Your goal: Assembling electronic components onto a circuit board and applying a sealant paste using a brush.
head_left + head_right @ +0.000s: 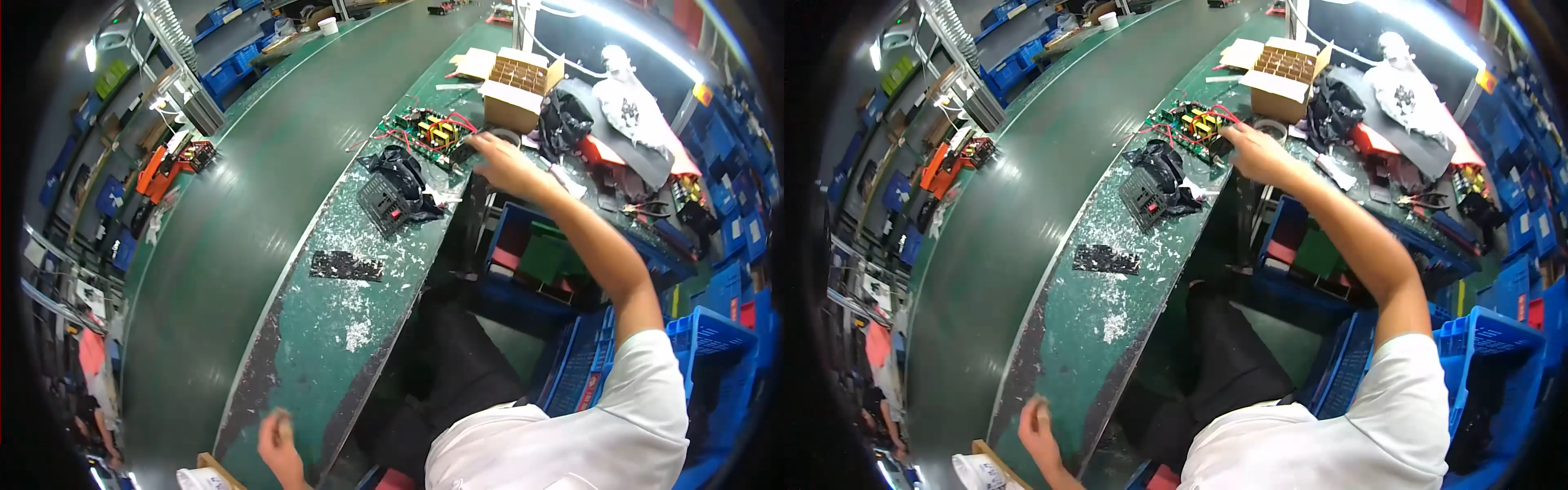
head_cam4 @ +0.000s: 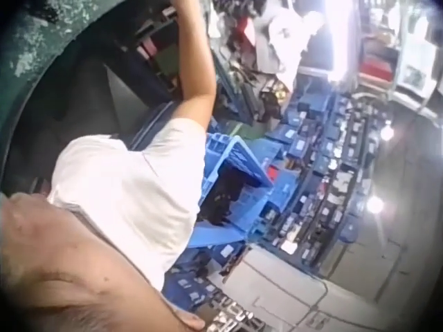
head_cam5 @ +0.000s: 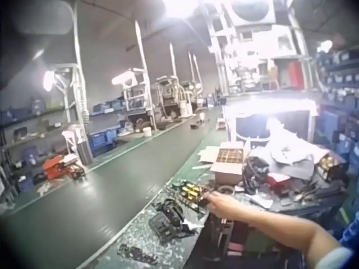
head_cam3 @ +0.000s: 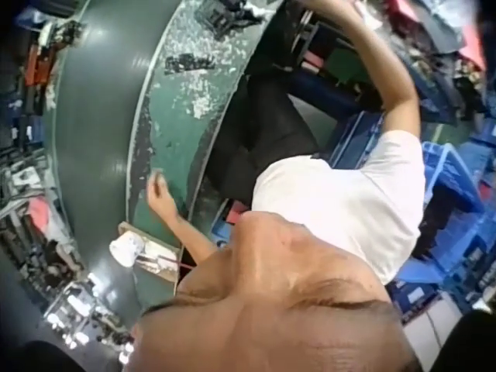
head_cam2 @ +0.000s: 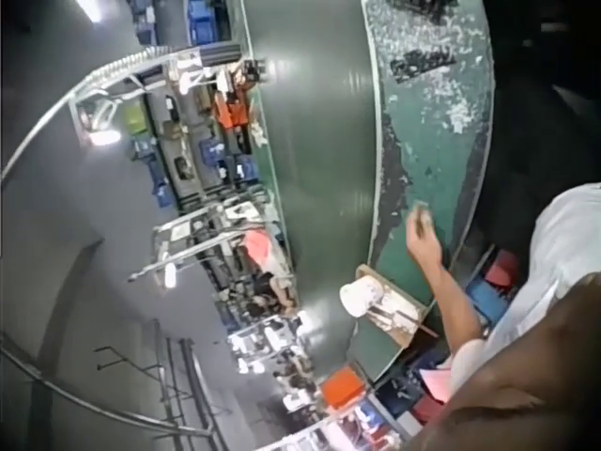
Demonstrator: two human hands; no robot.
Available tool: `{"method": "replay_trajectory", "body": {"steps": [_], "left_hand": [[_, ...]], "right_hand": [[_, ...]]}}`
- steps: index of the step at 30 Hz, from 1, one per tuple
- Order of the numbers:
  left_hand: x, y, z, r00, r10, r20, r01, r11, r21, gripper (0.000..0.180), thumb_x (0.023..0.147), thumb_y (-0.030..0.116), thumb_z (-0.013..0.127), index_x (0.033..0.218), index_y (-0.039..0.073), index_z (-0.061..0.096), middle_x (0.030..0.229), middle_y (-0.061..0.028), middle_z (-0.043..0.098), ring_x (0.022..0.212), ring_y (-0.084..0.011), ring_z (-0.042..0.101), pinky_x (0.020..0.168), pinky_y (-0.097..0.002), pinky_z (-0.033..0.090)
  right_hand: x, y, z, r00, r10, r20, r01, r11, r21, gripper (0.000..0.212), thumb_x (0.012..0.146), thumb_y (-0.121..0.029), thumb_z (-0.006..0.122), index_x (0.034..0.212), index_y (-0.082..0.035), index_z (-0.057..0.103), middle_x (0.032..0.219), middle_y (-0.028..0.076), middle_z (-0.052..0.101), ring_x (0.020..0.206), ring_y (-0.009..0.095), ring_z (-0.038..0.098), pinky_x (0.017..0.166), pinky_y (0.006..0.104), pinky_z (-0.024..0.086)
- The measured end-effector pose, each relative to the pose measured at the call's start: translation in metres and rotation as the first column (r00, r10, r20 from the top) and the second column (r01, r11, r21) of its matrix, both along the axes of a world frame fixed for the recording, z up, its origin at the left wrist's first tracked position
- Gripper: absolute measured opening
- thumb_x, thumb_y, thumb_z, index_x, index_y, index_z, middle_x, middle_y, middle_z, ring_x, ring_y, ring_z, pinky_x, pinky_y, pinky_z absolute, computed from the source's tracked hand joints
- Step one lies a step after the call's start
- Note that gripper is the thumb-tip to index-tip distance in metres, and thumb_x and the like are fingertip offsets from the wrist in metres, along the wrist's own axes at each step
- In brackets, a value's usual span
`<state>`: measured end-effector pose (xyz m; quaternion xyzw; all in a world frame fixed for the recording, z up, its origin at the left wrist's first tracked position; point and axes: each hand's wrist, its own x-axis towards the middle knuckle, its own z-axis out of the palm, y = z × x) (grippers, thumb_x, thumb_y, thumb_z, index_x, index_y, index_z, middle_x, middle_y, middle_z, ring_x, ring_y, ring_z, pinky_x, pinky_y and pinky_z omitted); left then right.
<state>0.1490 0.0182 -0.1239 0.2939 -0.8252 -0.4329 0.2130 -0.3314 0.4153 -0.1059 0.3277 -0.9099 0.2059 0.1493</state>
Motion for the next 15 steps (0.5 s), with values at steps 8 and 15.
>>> {"method": "replay_trajectory", "body": {"steps": [8,15], "left_hand": [[-0.035,-0.004,-0.060,0.989,0.143,0.027,-0.116,0.887,-0.447,0.014,0.092,0.010,0.066,0.103,0.002,0.068,0.102,-0.0069,0.059,0.077,-0.0167,0.057,0.063,-0.0287,0.045],[-0.037,-0.015,-0.065,0.980,0.197,-0.031,-0.187,0.853,-0.488,0.015,0.088,0.004,0.068,0.103,0.002,0.069,0.104,-0.0065,0.060,0.079,-0.0143,0.058,0.065,-0.0257,0.048]], "right_hand": [[-0.095,0.000,-0.023,0.999,-0.022,-0.043,0.039,0.897,0.440,0.036,0.079,-0.001,0.058,0.115,-0.002,0.058,0.120,0.020,0.060,0.112,0.037,0.059,0.093,0.0460,0.050],[-0.120,-0.011,-0.041,0.983,0.057,-0.174,0.018,0.917,0.399,0.039,0.075,-0.002,0.062,0.114,-0.001,0.060,0.126,0.017,0.061,0.117,0.038,0.053,0.097,0.0472,0.046]]}}
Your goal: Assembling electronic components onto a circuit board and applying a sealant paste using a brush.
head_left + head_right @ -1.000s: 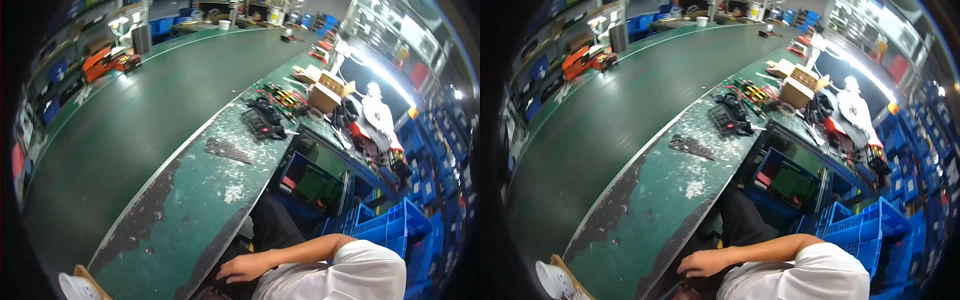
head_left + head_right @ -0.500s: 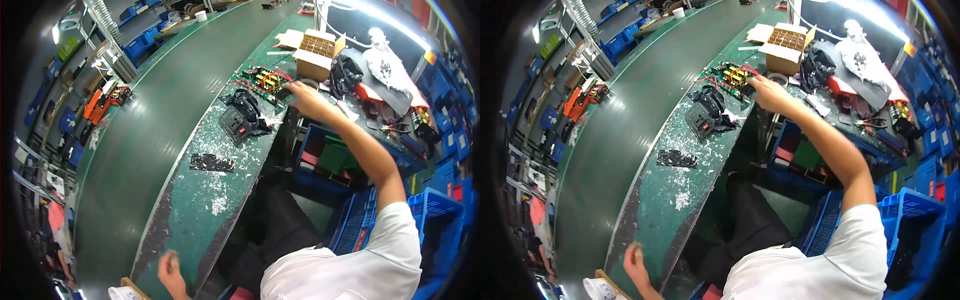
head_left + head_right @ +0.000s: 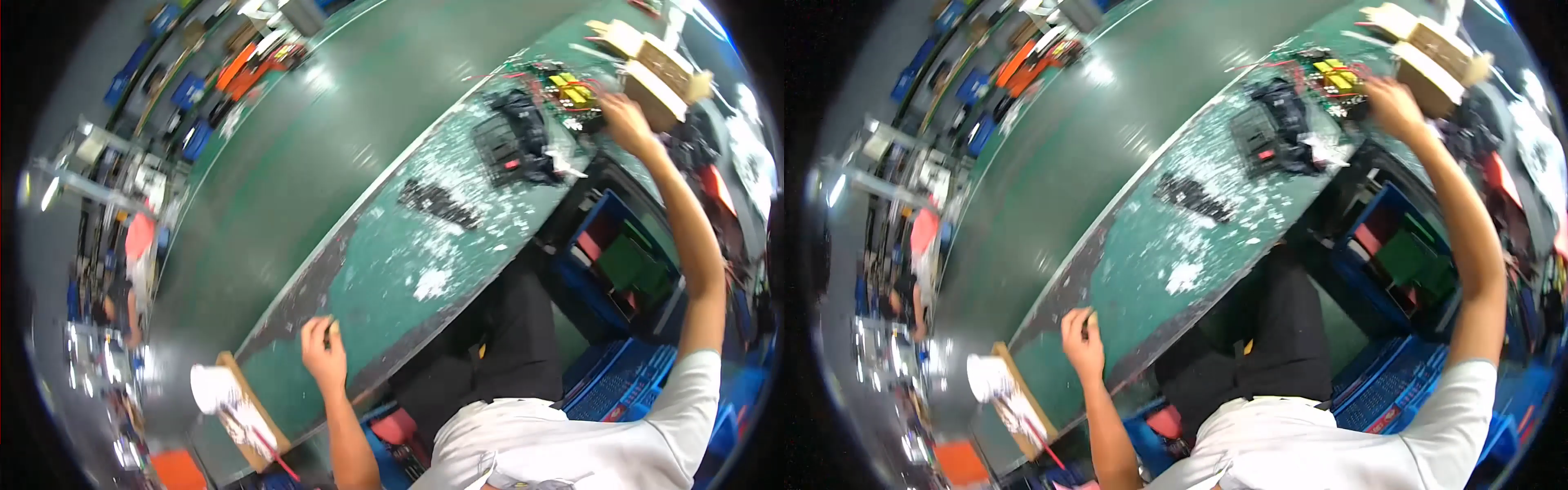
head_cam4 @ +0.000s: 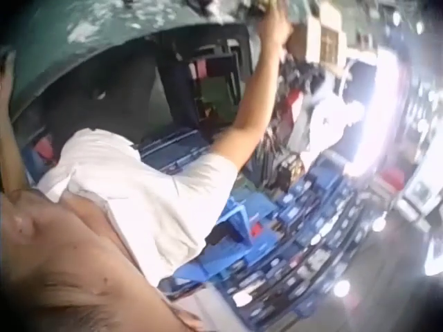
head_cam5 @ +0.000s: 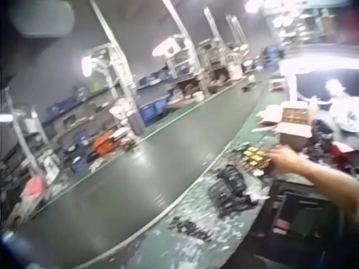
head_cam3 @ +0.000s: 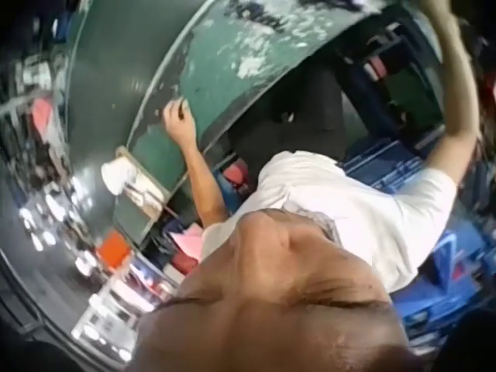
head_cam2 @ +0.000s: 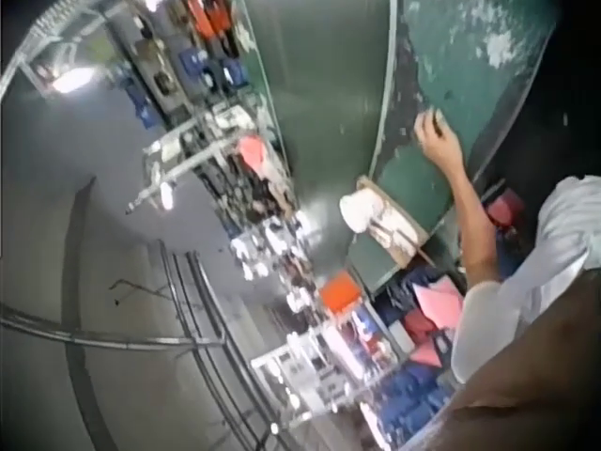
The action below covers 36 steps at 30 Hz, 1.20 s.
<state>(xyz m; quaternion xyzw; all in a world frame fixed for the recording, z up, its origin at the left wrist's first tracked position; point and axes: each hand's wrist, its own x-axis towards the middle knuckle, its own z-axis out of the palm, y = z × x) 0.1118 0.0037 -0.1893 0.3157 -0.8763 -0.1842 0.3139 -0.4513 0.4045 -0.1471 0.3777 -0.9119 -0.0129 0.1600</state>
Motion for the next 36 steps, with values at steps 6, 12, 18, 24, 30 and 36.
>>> {"method": "replay_trajectory", "body": {"steps": [6,12,18,24,30,36], "left_hand": [[-0.006,0.003,0.003,0.999,0.024,0.029,-0.025,0.998,0.054,0.013,0.087,0.005,0.069,0.100,0.001,0.068,0.100,-0.0095,0.063,0.079,-0.0197,0.063,0.068,-0.0296,0.052],[-0.010,0.008,0.004,0.999,0.000,-0.054,0.009,0.986,0.166,0.015,0.088,0.005,0.069,0.102,0.001,0.069,0.107,-0.0084,0.064,0.086,-0.0193,0.064,0.075,-0.0288,0.052],[-0.043,0.046,0.016,0.838,-0.061,-0.542,0.393,0.757,0.522,0.031,0.092,-0.004,0.057,0.123,-0.004,0.059,0.124,-0.0132,0.061,0.111,-0.0210,0.062,0.094,-0.0308,0.051],[-0.167,0.119,0.095,0.489,0.055,-0.870,0.870,-0.098,0.483,0.097,0.084,0.039,0.078,0.152,0.000,0.021,0.147,-0.0213,0.042,0.137,-0.0325,0.039,0.115,-0.0437,0.027],[-0.121,0.108,0.113,0.301,0.259,-0.918,0.939,0.088,0.333,0.052,0.095,0.046,0.058,0.128,0.006,0.054,0.129,-0.0071,0.058,0.119,-0.0198,0.055,0.103,-0.0336,0.043],[-0.009,0.011,0.043,0.301,0.336,-0.893,0.860,0.309,0.406,0.055,0.092,0.048,0.058,0.124,0.003,0.059,0.126,-0.0110,0.063,0.114,-0.0254,0.061,0.099,-0.0447,0.050]], "right_hand": [[0.009,0.009,-0.018,0.995,-0.025,-0.101,0.015,0.995,-0.096,0.035,0.075,-0.008,0.067,0.109,-0.006,0.062,0.118,0.009,0.063,0.110,0.034,0.054,0.088,0.0470,0.044],[0.023,0.006,0.033,0.978,-0.046,-0.203,0.040,0.999,-0.035,0.048,0.076,-0.008,0.071,0.123,-0.008,0.062,0.127,0.011,0.061,0.116,0.033,0.053,0.097,0.0455,0.044],[0.090,-0.052,0.110,0.908,0.012,-0.419,-0.127,0.961,-0.247,0.043,0.077,-0.024,0.076,0.114,-0.007,0.065,0.110,0.007,0.064,0.108,0.028,0.056,0.091,0.0420,0.044],[0.242,-0.140,0.144,0.805,0.159,-0.572,-0.423,0.829,-0.365,0.032,0.073,-0.019,0.077,0.101,-0.011,0.064,0.090,0.002,0.059,0.086,0.024,0.053,0.076,0.0398,0.042],[0.369,-0.212,0.112,0.813,0.454,-0.365,-0.581,0.681,-0.446,0.038,0.070,-0.021,0.063,0.107,-0.011,0.063,0.085,-0.001,0.048,0.084,0.019,0.050,0.070,0.0352,0.037],[0.420,-0.220,0.115,0.607,0.791,-0.081,-0.603,0.392,-0.695,0.062,0.067,-0.023,0.086,0.123,-0.009,0.062,0.126,0.014,0.057,0.115,0.032,0.057,0.093,0.0420,0.045]]}}
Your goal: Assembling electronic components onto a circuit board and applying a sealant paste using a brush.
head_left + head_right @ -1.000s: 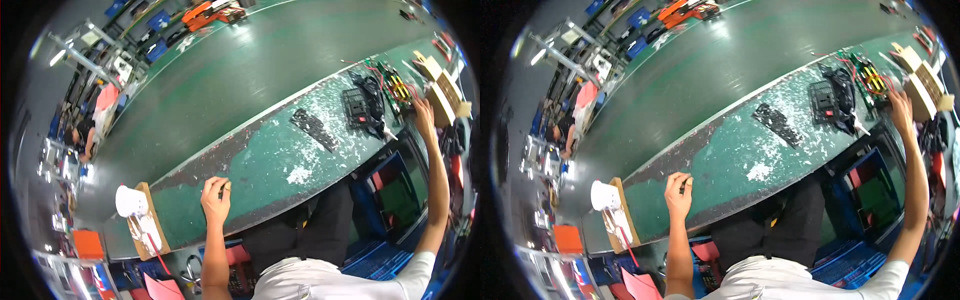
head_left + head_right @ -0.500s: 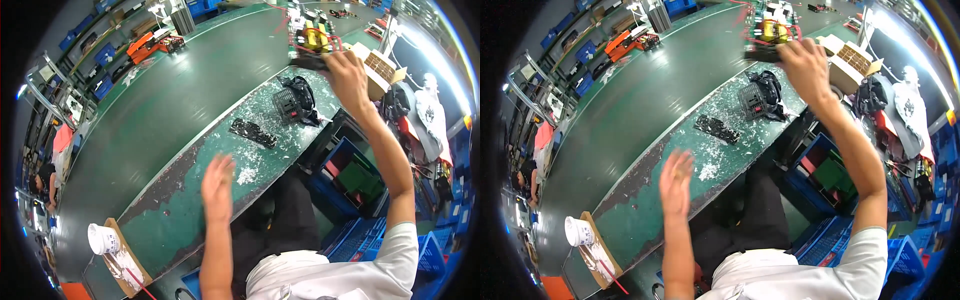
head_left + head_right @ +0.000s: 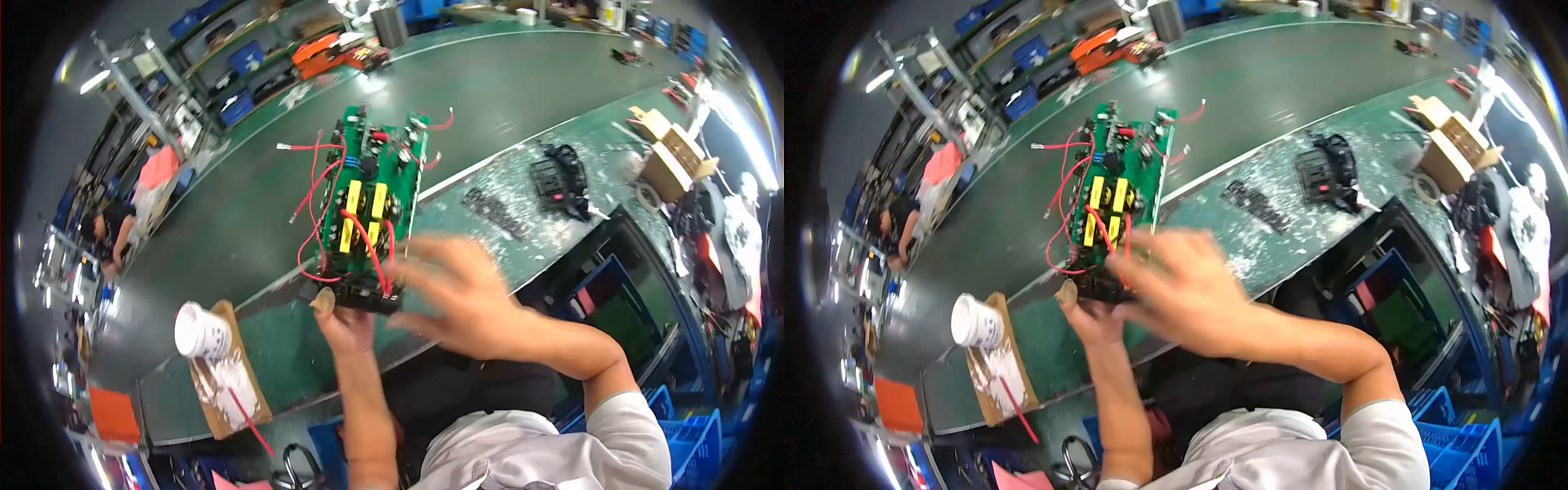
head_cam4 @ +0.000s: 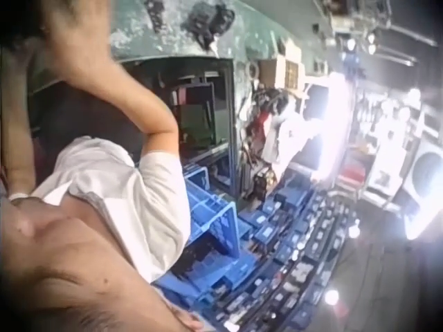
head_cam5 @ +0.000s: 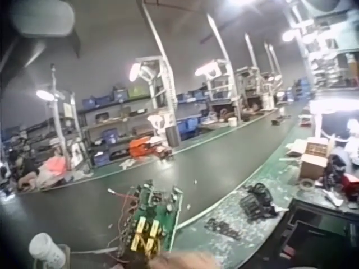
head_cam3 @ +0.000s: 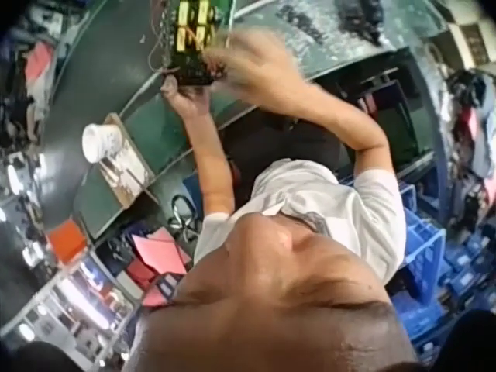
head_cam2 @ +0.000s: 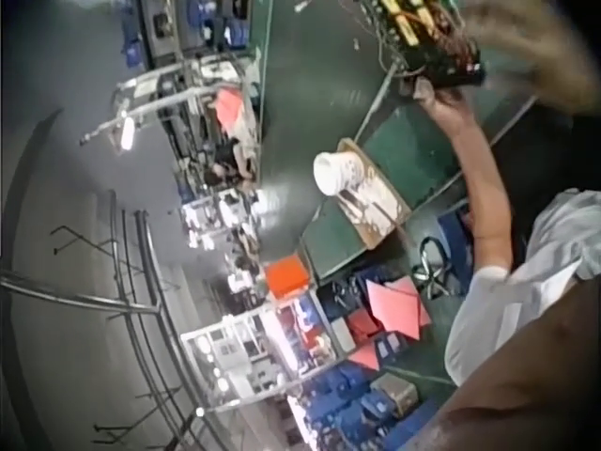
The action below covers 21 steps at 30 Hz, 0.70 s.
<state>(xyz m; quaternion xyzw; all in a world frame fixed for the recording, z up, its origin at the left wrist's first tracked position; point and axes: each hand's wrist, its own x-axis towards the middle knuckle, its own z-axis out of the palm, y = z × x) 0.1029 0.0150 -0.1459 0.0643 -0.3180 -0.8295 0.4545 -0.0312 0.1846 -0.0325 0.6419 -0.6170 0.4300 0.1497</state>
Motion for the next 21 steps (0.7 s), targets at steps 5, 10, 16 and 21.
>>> {"method": "replay_trajectory", "body": {"steps": [5,10,16,21], "left_hand": [[0.105,-0.029,-0.018,0.982,0.014,0.190,-0.024,0.999,0.049,0.063,0.084,0.051,0.068,0.122,0.001,0.060,0.122,-0.0127,0.065,0.106,-0.0299,0.065,0.093,-0.0434,0.054],[0.127,-0.043,-0.035,0.909,0.041,0.415,0.004,0.994,-0.107,0.061,0.089,0.052,0.063,0.122,0.000,0.059,0.120,-0.0131,0.065,0.104,-0.0263,0.066,0.089,-0.0377,0.056],[0.078,-0.070,0.002,0.737,-0.138,0.661,0.112,0.990,0.082,0.058,0.095,0.057,0.056,0.121,0.004,0.059,0.104,-0.0051,0.068,0.088,-0.0160,0.067,0.078,-0.0343,0.058],[0.065,-0.086,0.009,0.643,0.065,0.763,-0.078,0.997,-0.019,0.053,0.097,0.054,0.053,0.110,0.004,0.066,0.094,-0.0052,0.067,0.086,-0.0155,0.066,0.080,-0.0335,0.055]], "right_hand": [[-0.071,-0.022,-0.045,0.759,0.022,0.650,0.056,0.994,-0.098,0.059,0.083,-0.025,0.077,0.134,-0.005,0.054,0.133,0.017,0.057,0.120,0.029,0.056,0.099,0.0416,0.045],[-0.064,-0.022,-0.097,0.344,-0.141,0.929,-0.362,0.893,0.269,0.047,0.094,-0.027,0.068,0.131,0.000,0.059,0.119,0.013,0.067,0.102,0.017,0.062,0.086,0.0290,0.048],[-0.059,-0.024,-0.113,0.423,-0.224,0.878,-0.223,0.913,0.341,0.053,0.093,-0.027,0.068,0.134,0.004,0.055,0.123,0.017,0.065,0.110,0.022,0.062,0.096,0.0344,0.047],[-0.060,-0.046,-0.133,0.730,-0.277,0.625,-0.030,0.900,0.434,0.050,0.091,-0.033,0.070,0.126,0.001,0.062,0.103,0.014,0.059,0.095,0.025,0.058,0.082,0.0342,0.046]]}}
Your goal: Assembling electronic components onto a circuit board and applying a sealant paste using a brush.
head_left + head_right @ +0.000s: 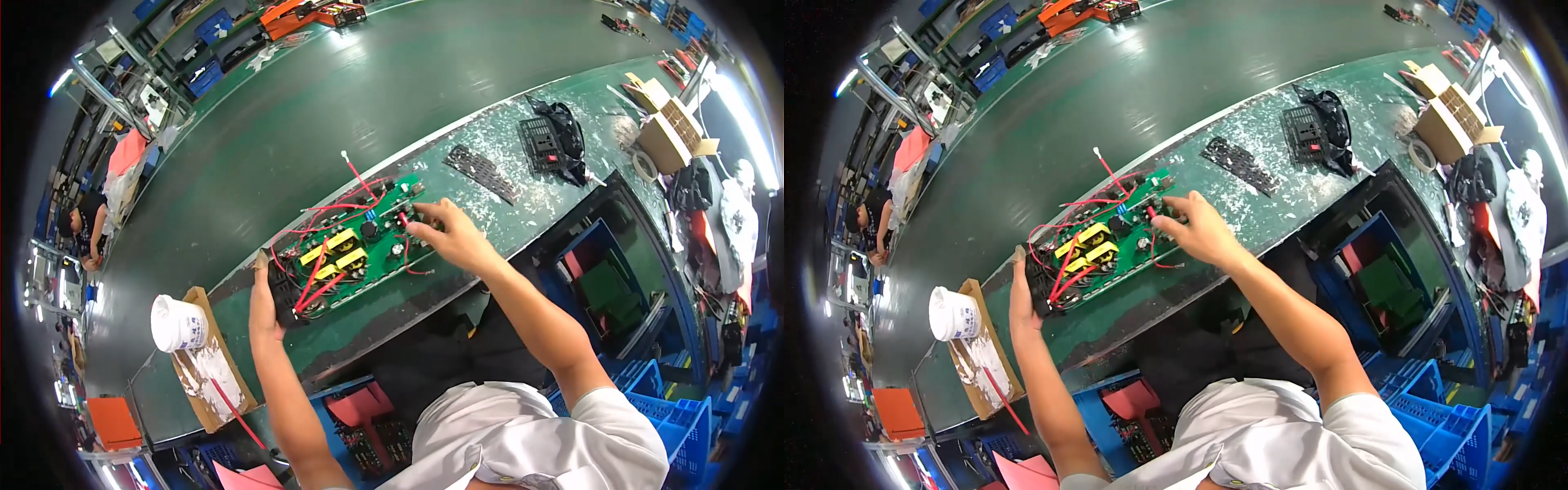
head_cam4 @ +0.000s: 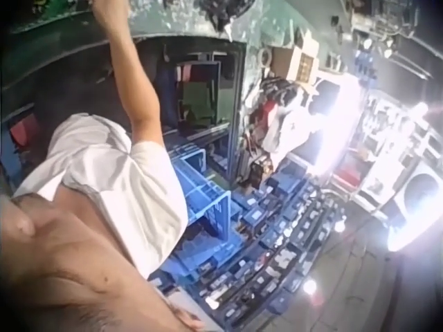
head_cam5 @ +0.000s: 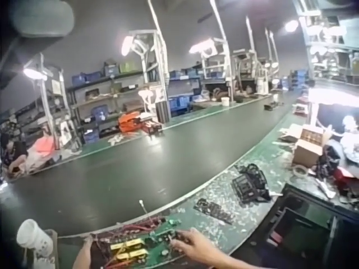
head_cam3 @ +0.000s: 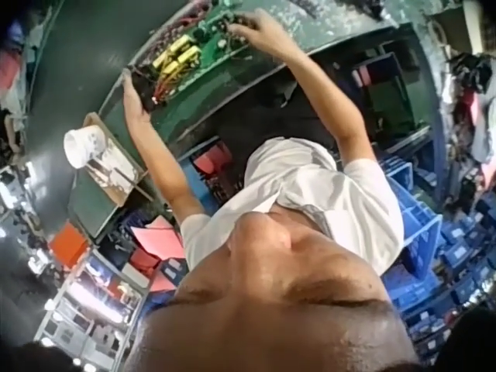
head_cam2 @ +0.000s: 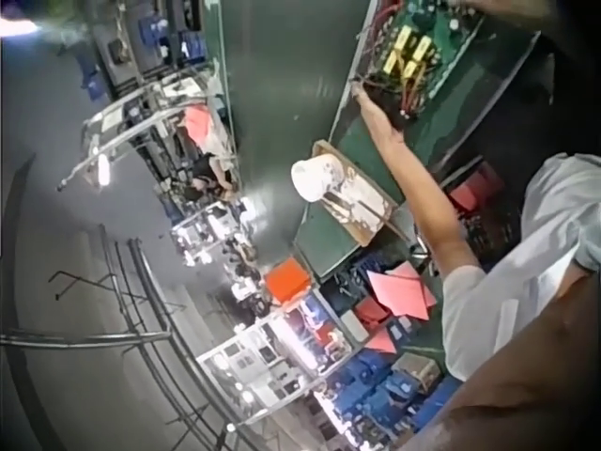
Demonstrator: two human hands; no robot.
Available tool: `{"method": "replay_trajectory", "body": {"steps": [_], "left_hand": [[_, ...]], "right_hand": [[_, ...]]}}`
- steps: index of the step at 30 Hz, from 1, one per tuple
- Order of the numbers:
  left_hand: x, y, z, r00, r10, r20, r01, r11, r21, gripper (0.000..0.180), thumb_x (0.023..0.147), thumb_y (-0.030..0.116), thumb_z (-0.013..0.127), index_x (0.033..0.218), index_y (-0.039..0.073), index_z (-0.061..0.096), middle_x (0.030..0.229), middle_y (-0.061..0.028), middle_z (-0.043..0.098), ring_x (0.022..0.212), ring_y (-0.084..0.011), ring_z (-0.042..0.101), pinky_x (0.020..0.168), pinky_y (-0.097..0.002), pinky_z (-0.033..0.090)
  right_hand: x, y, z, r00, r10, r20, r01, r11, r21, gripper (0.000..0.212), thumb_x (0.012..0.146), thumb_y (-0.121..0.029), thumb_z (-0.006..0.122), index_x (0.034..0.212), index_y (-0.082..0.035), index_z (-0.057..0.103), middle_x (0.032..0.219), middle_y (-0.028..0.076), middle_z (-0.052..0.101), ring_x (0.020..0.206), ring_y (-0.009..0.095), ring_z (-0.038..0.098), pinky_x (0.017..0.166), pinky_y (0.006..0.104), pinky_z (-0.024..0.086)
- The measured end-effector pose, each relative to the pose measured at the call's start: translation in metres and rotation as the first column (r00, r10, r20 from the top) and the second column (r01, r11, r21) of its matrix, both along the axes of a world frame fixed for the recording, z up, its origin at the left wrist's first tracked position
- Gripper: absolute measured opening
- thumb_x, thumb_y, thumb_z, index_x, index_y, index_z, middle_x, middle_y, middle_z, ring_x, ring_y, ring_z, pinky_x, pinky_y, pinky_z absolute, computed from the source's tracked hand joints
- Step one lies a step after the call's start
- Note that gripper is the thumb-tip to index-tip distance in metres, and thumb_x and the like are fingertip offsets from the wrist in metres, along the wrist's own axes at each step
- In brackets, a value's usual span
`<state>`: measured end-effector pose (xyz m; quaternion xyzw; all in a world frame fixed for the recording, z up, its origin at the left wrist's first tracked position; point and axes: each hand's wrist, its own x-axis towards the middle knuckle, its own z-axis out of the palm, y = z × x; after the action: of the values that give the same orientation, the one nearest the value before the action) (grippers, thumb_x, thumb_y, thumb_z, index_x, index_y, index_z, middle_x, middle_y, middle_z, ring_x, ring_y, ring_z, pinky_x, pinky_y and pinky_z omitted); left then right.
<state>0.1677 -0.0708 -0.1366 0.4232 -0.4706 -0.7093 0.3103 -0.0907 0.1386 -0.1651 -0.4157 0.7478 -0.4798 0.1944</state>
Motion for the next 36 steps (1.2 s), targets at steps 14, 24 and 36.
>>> {"method": "replay_trajectory", "body": {"steps": [14,24,36], "left_hand": [[-0.044,-0.006,0.042,0.723,0.302,0.621,0.491,0.407,-0.770,0.035,0.091,0.021,0.068,0.121,0.002,0.065,0.133,-0.0156,0.056,0.125,-0.0310,0.053,0.106,-0.0389,0.039],[-0.125,0.006,0.047,0.796,0.042,0.604,0.541,0.398,-0.741,0.041,0.087,0.025,0.073,0.120,0.003,0.065,0.132,-0.0185,0.056,0.117,-0.0344,0.058,0.094,-0.0390,0.048],[-0.161,0.018,0.019,0.536,-0.091,0.839,0.822,0.280,-0.495,0.051,0.079,0.006,0.068,0.129,0.004,0.059,0.094,-0.0143,0.072,0.084,-0.0303,0.070,0.079,-0.0384,0.053]], "right_hand": [[-0.086,0.116,0.024,0.954,-0.184,-0.235,0.182,0.983,-0.029,0.024,0.090,-0.014,0.068,0.111,-0.003,0.067,0.101,0.013,0.066,0.088,0.031,0.065,0.077,0.0383,0.052],[-0.193,0.114,0.016,0.500,0.134,-0.855,0.492,0.769,0.408,0.063,0.078,0.005,0.055,0.138,-0.016,0.054,0.144,0.016,0.048,0.132,0.036,0.045,0.105,0.0486,0.038],[-0.095,0.070,0.037,0.738,-0.146,0.659,0.475,0.806,-0.353,0.026,0.100,-0.016,0.057,0.116,0.002,0.063,0.089,0.001,0.066,0.071,0.005,0.056,0.067,0.0235,0.049]]}}
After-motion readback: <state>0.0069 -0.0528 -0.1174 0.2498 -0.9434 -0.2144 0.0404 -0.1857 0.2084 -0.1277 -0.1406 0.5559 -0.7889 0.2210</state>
